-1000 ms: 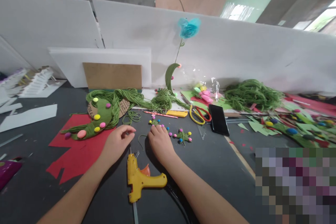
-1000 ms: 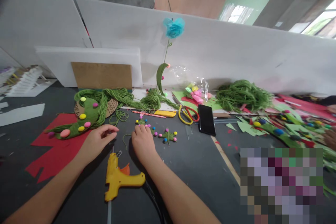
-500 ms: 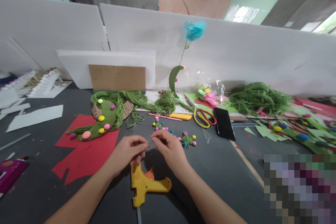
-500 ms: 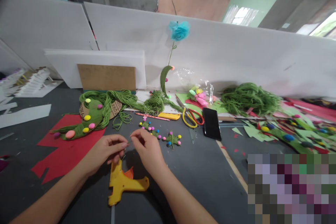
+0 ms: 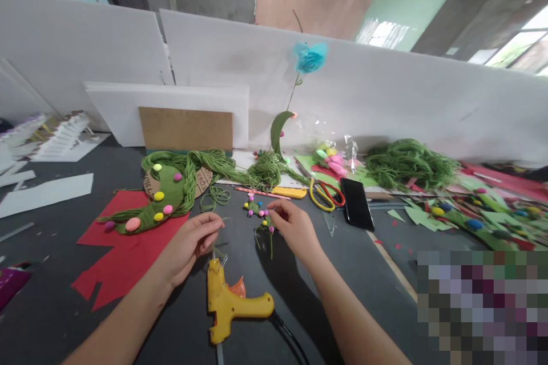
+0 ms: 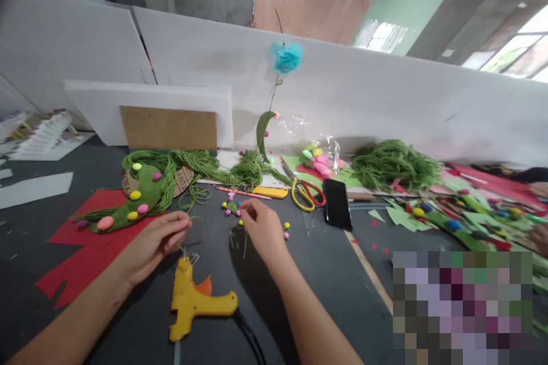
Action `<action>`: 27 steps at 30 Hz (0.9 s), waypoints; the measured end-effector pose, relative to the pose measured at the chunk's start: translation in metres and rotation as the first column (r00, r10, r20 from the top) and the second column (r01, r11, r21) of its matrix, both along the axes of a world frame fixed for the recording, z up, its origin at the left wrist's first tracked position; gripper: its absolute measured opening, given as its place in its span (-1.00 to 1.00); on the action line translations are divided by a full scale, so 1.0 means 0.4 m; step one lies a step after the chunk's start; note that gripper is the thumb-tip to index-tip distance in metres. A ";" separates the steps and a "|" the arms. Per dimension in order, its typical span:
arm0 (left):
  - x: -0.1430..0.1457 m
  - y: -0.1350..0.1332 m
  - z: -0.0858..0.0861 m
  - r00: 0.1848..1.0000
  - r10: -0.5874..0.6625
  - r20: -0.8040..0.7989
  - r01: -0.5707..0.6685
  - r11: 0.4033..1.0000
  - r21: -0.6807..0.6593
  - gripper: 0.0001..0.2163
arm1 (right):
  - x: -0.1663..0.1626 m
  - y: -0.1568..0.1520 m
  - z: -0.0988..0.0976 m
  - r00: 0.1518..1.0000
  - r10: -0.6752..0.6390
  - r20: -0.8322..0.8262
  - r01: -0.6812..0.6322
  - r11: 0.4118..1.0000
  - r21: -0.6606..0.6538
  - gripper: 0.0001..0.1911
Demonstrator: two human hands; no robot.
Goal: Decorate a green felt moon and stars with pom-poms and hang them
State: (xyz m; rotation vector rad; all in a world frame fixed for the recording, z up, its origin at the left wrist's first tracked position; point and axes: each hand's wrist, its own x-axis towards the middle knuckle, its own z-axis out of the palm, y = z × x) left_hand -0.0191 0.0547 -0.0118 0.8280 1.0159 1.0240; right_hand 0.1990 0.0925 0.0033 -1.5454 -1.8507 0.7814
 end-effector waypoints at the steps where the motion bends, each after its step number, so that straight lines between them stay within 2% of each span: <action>1: 0.000 0.001 -0.003 1.000 -0.004 0.012 0.004 1.000 0.002 -0.81 | 0.000 0.011 -0.002 0.997 -0.004 0.074 0.001 0.999 0.040 -0.76; 4: 0.000 0.002 -0.010 0.999 -0.001 0.036 0.001 1.000 0.003 -0.82 | -0.015 0.041 -0.015 0.961 0.053 0.270 -0.089 0.989 0.120 -0.60; 8: -0.002 0.005 -0.009 0.999 -0.004 0.035 0.004 1.000 0.003 -0.83 | -0.053 0.074 -0.041 0.880 0.132 0.457 -0.218 0.966 0.141 -0.37; 14: -0.002 0.003 -0.002 0.999 -0.003 0.037 0.003 1.000 0.000 -0.84 | -0.084 0.096 -0.069 0.804 0.096 0.587 -0.237 0.957 0.168 -0.33; 18: 0.000 0.002 -0.003 0.999 0.010 0.034 -0.010 1.000 -0.022 -0.83 | -0.092 0.091 -0.063 0.798 0.077 0.598 -0.242 0.949 0.201 -0.33; 22: -0.001 0.006 -0.002 0.997 0.079 0.011 -0.079 0.995 -0.054 -0.80 | -0.097 0.055 -0.028 0.832 0.066 0.551 -0.241 0.938 0.251 -0.32; 25: 0.009 0.003 0.002 0.995 0.103 0.004 -0.103 0.993 -0.053 -0.75 | -0.102 -0.001 0.002 0.907 0.087 0.412 -0.240 0.910 0.337 -0.29; 27: 0.023 -0.004 0.005 0.997 0.065 0.036 -0.064 0.997 -0.033 -0.70 | -0.109 -0.040 0.011 0.950 0.128 0.285 -0.239 0.885 0.400 -0.28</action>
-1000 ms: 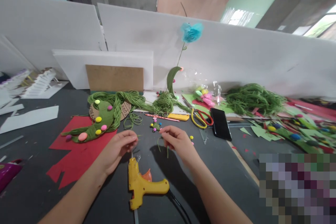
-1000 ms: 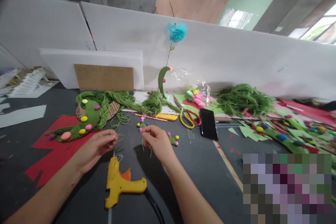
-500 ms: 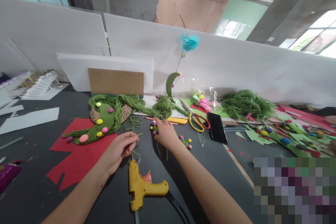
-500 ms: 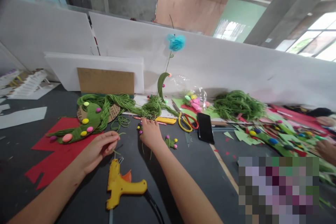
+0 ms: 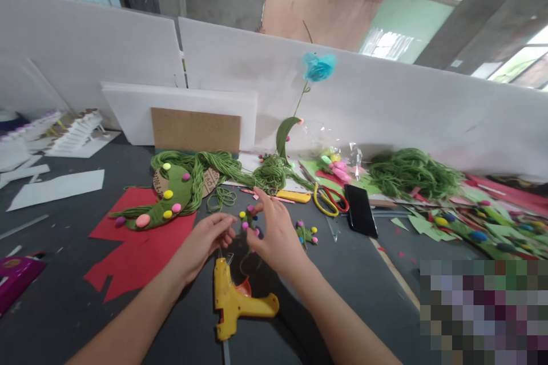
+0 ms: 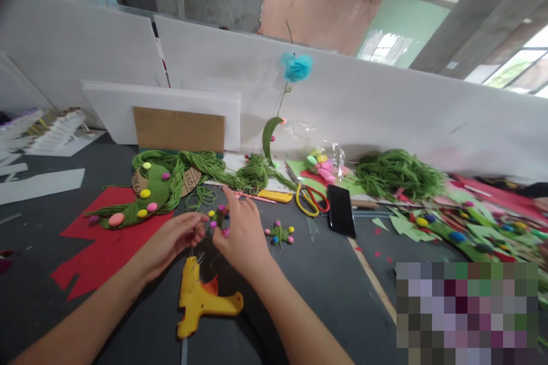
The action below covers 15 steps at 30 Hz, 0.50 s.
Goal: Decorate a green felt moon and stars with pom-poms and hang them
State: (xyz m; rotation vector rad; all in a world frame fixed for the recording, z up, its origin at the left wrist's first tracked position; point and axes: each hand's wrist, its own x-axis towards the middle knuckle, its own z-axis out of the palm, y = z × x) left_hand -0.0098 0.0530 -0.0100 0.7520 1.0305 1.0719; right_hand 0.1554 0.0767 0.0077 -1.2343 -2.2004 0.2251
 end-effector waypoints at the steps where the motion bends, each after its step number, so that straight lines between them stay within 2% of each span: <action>1: 0.008 -0.005 0.000 0.999 -0.020 0.026 0.020 1.000 0.017 -0.68 | -0.005 -0.016 -0.001 0.999 0.021 -0.046 -0.021 1.000 0.001 -0.28; 4: 0.029 -0.015 -0.005 0.998 -0.036 0.048 0.033 0.998 0.054 -0.71 | -0.024 -0.043 -0.017 0.997 0.046 -0.058 -0.047 0.998 -0.029 -0.28; 9: 0.029 -0.004 -0.028 0.996 0.011 -0.090 -0.007 0.999 0.040 -0.79 | -0.034 -0.042 -0.031 0.995 0.091 -0.037 -0.094 0.991 -0.093 -0.28; 12: 0.017 0.009 -0.044 0.984 0.081 -0.160 -0.072 0.995 0.062 -0.77 | -0.008 -0.026 -0.018 0.985 0.085 -0.150 -0.119 0.966 -0.231 -0.33; 15: 0.006 0.016 -0.052 0.965 0.128 -0.229 -0.109 0.990 0.092 -0.77 | 0.031 -0.007 -0.011 0.960 0.040 -0.278 -0.161 0.888 -0.431 -0.44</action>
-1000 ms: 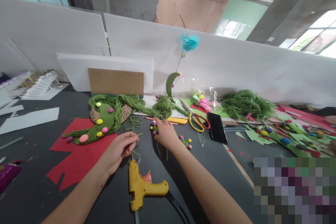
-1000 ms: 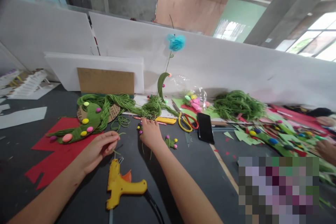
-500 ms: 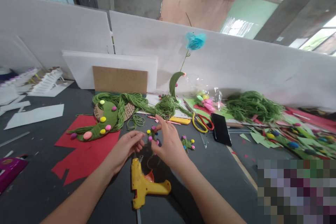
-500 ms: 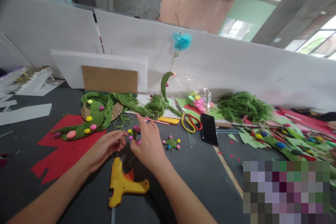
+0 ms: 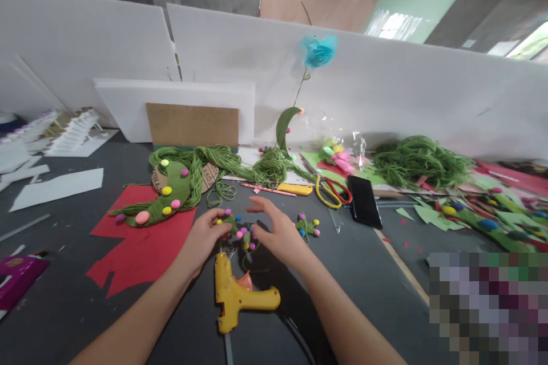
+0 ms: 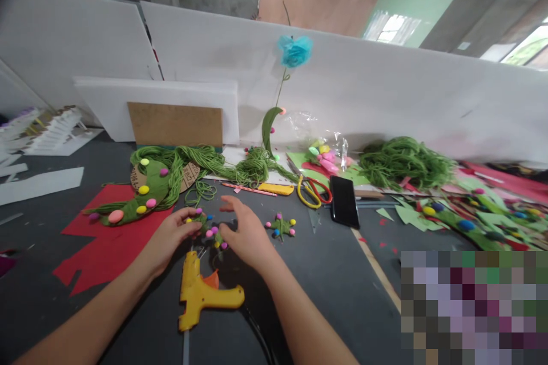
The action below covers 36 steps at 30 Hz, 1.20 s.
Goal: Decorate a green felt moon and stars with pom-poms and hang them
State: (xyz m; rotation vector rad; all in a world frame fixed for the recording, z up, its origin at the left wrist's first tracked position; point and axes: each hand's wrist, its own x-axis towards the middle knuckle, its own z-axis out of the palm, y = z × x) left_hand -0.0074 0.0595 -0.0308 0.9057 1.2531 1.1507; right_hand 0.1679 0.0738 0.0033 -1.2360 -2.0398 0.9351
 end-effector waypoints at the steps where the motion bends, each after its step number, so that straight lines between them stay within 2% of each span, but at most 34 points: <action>1: -0.002 0.001 -0.001 1.000 0.005 -0.018 -0.005 1.000 0.006 -0.77 | 0.011 0.004 -0.001 0.999 0.038 -0.026 -0.040 0.997 -0.062 -0.44; 3: -0.004 0.002 0.000 0.999 0.008 -0.047 -0.008 1.000 0.015 -0.77 | 0.022 0.007 -0.009 0.988 0.150 -0.046 -0.155 0.979 -0.129 -0.37; 5: -0.005 0.002 0.000 0.997 0.010 -0.074 -0.009 1.000 0.018 -0.77 | 0.017 0.003 -0.023 0.976 0.219 -0.009 -0.218 0.969 -0.112 -0.26; 10: -0.004 0.006 -0.001 0.988 0.032 -0.148 -0.027 0.999 0.038 -0.76 | -0.029 -0.013 -0.060 0.974 0.091 0.207 -0.118 0.986 0.119 -0.28; 14: -0.004 0.011 -0.002 0.980 0.055 -0.192 -0.042 0.996 0.073 -0.77 | -0.054 -0.020 -0.070 0.945 0.060 0.323 -0.157 0.946 0.284 -0.29; 20: -0.012 0.016 -0.012 0.977 0.061 -0.204 -0.044 0.995 0.086 -0.76 | -0.055 -0.019 -0.067 0.917 0.048 0.396 -0.169 0.947 0.275 -0.31; 28: -0.009 0.014 -0.018 0.988 0.046 -0.150 -0.035 0.996 0.076 -0.74 | -0.040 -0.014 -0.074 0.918 0.140 0.372 -0.242 0.939 0.245 -0.27; 36: -0.013 0.012 0.003 0.998 0.060 -0.025 -0.060 0.998 -0.003 -0.68 | -0.023 -0.011 -0.071 0.988 0.076 0.136 -0.104 0.972 0.209 -0.26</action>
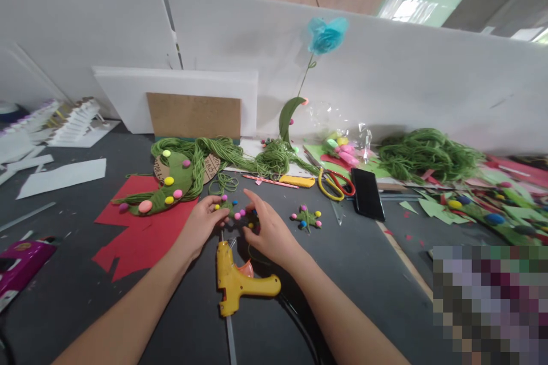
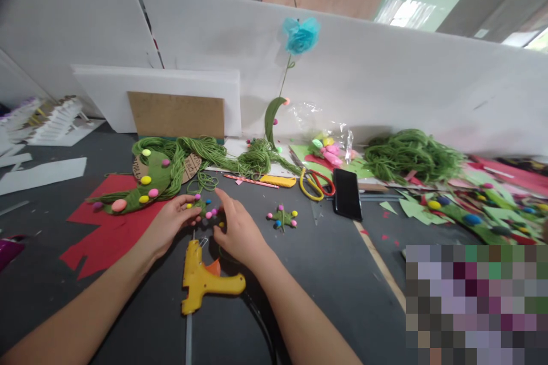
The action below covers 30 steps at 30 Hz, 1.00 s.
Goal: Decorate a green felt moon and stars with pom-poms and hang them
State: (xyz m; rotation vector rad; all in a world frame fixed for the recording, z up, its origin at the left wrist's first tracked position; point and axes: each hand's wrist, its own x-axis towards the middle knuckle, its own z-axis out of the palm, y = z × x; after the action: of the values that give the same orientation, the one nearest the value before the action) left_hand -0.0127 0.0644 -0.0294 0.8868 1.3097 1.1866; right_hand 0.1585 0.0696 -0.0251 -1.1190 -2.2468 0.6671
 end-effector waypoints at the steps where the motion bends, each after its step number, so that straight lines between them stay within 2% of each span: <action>1: -0.001 0.000 0.002 1.000 -0.005 0.020 0.005 1.000 -0.014 -0.68 | 0.001 0.000 0.000 1.000 -0.005 -0.024 0.005 1.000 -0.005 -0.25; 7: -0.009 0.001 0.004 0.993 -0.024 0.118 0.031 0.998 -0.062 -0.70 | 0.007 0.003 0.001 0.998 -0.026 -0.053 0.026 1.000 -0.012 -0.24; 14: -0.015 0.006 -0.001 0.995 0.021 0.096 -0.018 0.999 -0.035 -0.63 | 0.010 0.000 0.007 1.000 -0.010 0.029 0.010 1.000 0.021 -0.29; 20: -0.026 0.012 0.007 0.988 0.108 0.111 -0.108 0.994 -0.007 -0.67 | 0.019 0.008 0.017 0.996 -0.084 0.012 0.084 0.996 0.013 -0.33; 23: -0.027 0.011 0.012 0.985 0.105 0.137 -0.104 0.994 -0.014 -0.68 | 0.025 0.017 0.017 0.993 -0.113 -0.012 0.113 0.993 -0.016 -0.34; 25: -0.023 0.008 0.012 0.986 0.075 0.151 -0.073 0.997 -0.022 -0.68 | 0.031 0.024 0.015 0.989 -0.146 0.029 0.147 0.989 -0.014 -0.33; 28: -0.017 0.003 0.011 0.986 0.033 0.163 -0.029 0.999 -0.022 -0.68 | 0.043 0.034 0.010 0.962 -0.188 0.199 0.188 0.982 0.021 -0.30; 30: -0.013 0.001 0.011 0.986 0.016 0.168 -0.013 1.000 -0.022 -0.67 | 0.053 0.039 0.008 0.945 -0.161 0.286 0.156 0.987 0.039 -0.29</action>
State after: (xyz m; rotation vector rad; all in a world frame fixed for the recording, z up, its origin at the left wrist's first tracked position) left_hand -0.0179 0.0646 -0.0250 0.7465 1.1915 1.2295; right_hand 0.1796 0.0852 -0.0218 -1.4521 -2.3604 0.4423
